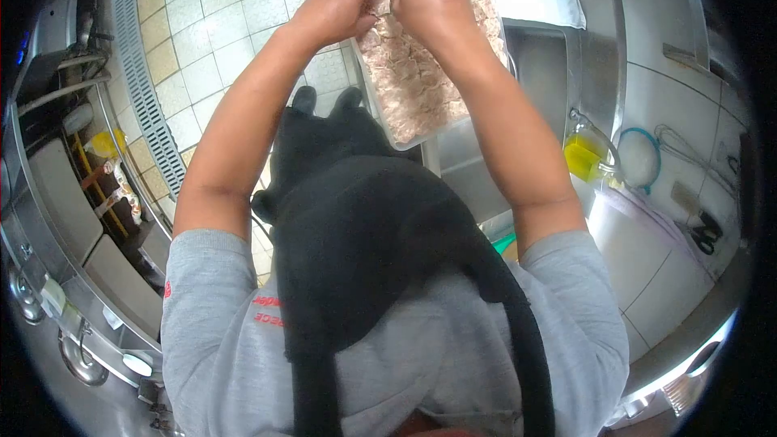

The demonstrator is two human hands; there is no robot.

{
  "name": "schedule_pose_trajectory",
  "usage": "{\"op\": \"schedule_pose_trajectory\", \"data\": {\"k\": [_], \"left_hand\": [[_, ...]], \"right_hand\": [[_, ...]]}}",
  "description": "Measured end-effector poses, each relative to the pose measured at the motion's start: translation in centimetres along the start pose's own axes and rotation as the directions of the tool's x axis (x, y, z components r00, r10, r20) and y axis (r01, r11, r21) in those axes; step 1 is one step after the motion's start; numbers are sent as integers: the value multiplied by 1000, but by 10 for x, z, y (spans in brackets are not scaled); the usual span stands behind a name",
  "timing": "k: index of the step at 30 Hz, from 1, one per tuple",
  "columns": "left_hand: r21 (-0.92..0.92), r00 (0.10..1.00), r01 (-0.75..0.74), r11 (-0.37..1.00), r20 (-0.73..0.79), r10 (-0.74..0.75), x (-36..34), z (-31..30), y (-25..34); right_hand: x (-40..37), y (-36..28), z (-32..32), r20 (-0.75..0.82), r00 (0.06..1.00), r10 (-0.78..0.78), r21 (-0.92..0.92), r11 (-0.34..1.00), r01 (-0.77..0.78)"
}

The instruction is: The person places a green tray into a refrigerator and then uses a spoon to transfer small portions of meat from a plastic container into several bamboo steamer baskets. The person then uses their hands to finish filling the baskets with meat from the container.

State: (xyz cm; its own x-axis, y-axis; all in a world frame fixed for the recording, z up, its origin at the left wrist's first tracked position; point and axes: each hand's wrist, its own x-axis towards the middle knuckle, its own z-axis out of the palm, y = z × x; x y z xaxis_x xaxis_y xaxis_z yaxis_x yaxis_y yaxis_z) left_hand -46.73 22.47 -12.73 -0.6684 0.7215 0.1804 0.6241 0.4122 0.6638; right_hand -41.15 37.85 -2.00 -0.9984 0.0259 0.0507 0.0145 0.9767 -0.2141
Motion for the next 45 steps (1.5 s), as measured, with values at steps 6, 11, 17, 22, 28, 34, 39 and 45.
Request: {"op": "schedule_pose_trajectory", "data": {"k": [6, 11, 17, 22, 28, 34, 39, 45], "left_hand": [[45, 996, -76, 996, -44, 78, 0, 5, -2], [82, 995, -88, 993, -32, 91, 1, 5, -1], [71, 996, -60, 996, -63, 64, 0, 6, 0], [87, 990, -64, 994, -118, 74, -2, 8, 1], [182, 997, -15, 983, -71, 28, -2, 3, 8], [159, 997, -45, 986, -58, 55, 2, 5, 1], [142, 1000, -18, 990, -10, 20, 1, -2, 5], [66, 998, 11, 998, -57, -8, 0, -3, 6]], "right_hand": [[-4, 3, -9, -1, 1000, -16, -40, 999, 16], [2, 3, 5, 36, 999, -6, -84, 996, 10], [1, 6, 3, -11, 998, 57, 116, 992, -55], [-2, 11, -3, -22, 998, -63, 14, 998, 63], [10, 25, 3, 107, 993, -40, -83, 995, 49], [17, 41, 3, 60, 969, 238, 331, 912, -244], [14, 35, -10, 153, 946, 284, 402, 857, -322], [9, 33, -3, -32, 990, 139, 274, 954, -125]]}}
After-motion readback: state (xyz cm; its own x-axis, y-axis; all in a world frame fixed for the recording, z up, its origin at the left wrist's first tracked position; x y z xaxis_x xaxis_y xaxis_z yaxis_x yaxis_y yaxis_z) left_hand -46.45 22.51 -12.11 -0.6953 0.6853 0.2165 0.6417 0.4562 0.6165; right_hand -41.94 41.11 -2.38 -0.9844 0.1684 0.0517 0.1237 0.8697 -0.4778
